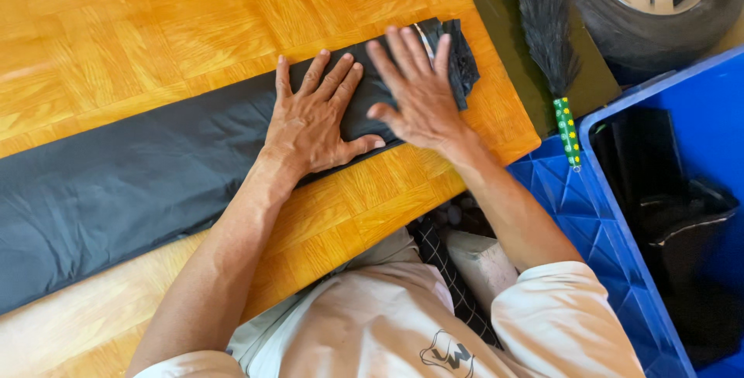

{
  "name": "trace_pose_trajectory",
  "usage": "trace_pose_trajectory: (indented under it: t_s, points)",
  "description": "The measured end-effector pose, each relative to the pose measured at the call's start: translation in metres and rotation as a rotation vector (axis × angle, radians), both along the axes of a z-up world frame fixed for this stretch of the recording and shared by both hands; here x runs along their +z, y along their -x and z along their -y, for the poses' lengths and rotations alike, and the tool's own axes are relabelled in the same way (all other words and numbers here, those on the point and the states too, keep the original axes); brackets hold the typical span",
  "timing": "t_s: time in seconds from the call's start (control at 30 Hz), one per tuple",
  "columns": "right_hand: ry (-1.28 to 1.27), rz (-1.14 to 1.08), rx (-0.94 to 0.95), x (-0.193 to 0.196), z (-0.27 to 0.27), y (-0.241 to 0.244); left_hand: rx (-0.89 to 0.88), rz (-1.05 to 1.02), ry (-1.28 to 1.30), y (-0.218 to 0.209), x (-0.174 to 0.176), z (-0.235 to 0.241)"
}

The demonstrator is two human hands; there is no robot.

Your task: The person folds a long black tarp on a wooden table, rolling it lengthwise and then folding it into a compact bundle. The person secures the folded tarp with a green strap and places it into a black carrying bag.

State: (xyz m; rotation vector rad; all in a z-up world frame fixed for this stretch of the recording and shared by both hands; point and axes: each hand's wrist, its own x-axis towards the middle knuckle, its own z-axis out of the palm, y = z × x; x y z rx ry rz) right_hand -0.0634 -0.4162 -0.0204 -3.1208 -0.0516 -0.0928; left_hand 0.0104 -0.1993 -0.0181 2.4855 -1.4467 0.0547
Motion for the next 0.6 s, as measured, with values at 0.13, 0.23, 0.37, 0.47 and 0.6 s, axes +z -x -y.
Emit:
trace_pose_trajectory:
  t_s: [0.13,0.23,0.37,0.47,0.6]
  points:
    - [-0.029,-0.045,-0.119,0.023,0.032,0.015,0.021,0.019,-0.040,0.000,-0.001,0.002]
    - [-0.194,-0.148,-0.194,0.055,0.020,0.018,0.044,0.046,-0.062,0.000,-0.002,0.003]
    - [-0.112,0.281,0.030,0.046,-0.010,0.006,0.045,0.039,-0.054,0.002,-0.001,0.003]
    - [-0.233,0.261,0.216,0.035,-0.045,-0.010,0.017,0.000,-0.011,0.002,0.003,0.001]
    - [-0.671,-0.031,0.287,0.032,-0.067,-0.027,0.002,0.027,-0.007,0.001,0.002,0.002]
